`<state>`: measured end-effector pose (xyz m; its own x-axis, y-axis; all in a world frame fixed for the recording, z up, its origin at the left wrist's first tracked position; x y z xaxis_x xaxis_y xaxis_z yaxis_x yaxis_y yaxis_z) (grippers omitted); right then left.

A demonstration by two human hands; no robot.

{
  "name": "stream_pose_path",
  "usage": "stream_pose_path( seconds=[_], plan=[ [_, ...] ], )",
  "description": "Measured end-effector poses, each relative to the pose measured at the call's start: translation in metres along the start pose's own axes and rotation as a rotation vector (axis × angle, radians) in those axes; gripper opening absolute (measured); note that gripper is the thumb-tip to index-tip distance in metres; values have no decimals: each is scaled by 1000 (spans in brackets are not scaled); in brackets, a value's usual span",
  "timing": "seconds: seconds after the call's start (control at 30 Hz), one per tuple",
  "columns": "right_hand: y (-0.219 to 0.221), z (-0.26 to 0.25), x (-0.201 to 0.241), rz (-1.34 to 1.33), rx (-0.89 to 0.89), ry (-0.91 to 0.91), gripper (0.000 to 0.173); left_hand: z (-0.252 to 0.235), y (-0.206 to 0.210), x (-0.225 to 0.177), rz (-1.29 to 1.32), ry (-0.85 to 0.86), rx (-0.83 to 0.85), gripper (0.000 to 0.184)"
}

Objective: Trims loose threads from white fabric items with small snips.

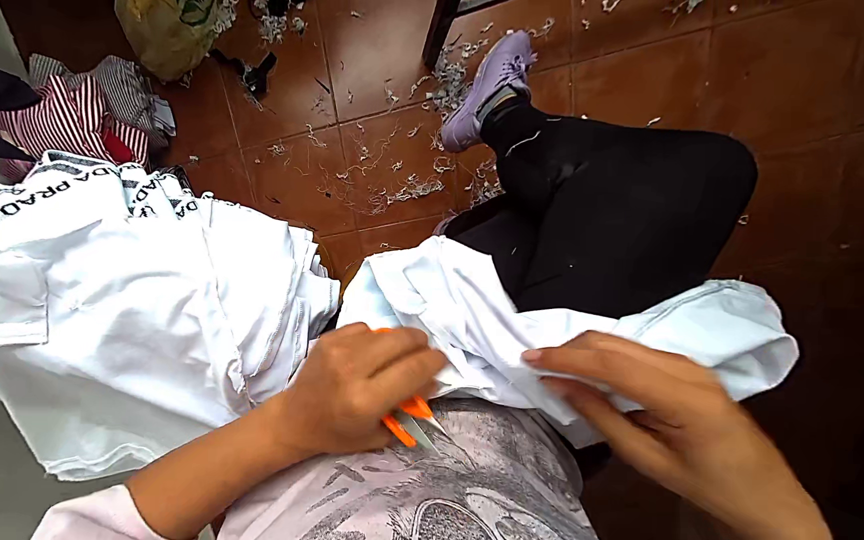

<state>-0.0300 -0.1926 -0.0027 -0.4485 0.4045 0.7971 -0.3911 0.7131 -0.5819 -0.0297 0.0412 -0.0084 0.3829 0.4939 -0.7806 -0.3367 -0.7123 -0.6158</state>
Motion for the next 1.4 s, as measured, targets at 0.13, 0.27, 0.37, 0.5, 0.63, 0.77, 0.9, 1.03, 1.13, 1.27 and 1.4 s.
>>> stream_pose_path(
  seconds=[0.13,0.27,0.37,0.5,0.63,0.77,0.9,1.03,1.13,1.27,1.4],
  plan=[
    [-57,51,-31,430,-401,385,33,17,-11,34,-137,-111,59,26],
    [-82,94,-81,504,-695,770,45,22,-4,48,-92,-144,107,22],
    [-83,97,-77,523,-805,812,50,19,3,54,19,-254,86,49],
    [-46,54,-16,625,-354,349,46,17,5,73,212,-505,167,70],
    [11,43,-8,396,58,171,66,0,-2,81,463,-537,143,15],
    [9,57,-18,582,68,221,66,-58,-37,99,746,-605,-240,14],
    [-12,61,-18,615,-100,318,30,-101,-41,101,230,-520,-294,47],
    [-20,61,-13,159,-460,563,29,-94,-7,53,204,-269,-229,23],
    [-24,55,-17,-166,-619,556,13,-82,30,50,262,-316,-33,28],
    [-38,67,-21,-193,-723,623,18,-69,61,102,167,-694,185,73],
    [-38,86,-24,-230,-779,578,32,-67,90,115,108,-635,352,31]
  ],
)
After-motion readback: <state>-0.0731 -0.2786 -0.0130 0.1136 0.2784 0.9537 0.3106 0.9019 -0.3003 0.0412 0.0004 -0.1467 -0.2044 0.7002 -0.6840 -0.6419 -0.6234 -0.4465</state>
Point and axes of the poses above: each hand's wrist, its own z-axis away from the middle knuckle, its own y-axis out of the palm, x = y × z, the point moved 6 cm from there along -z, towards the middle knuckle, and after that the axes turned 12 degrees about -y, right-handed, at the moved point
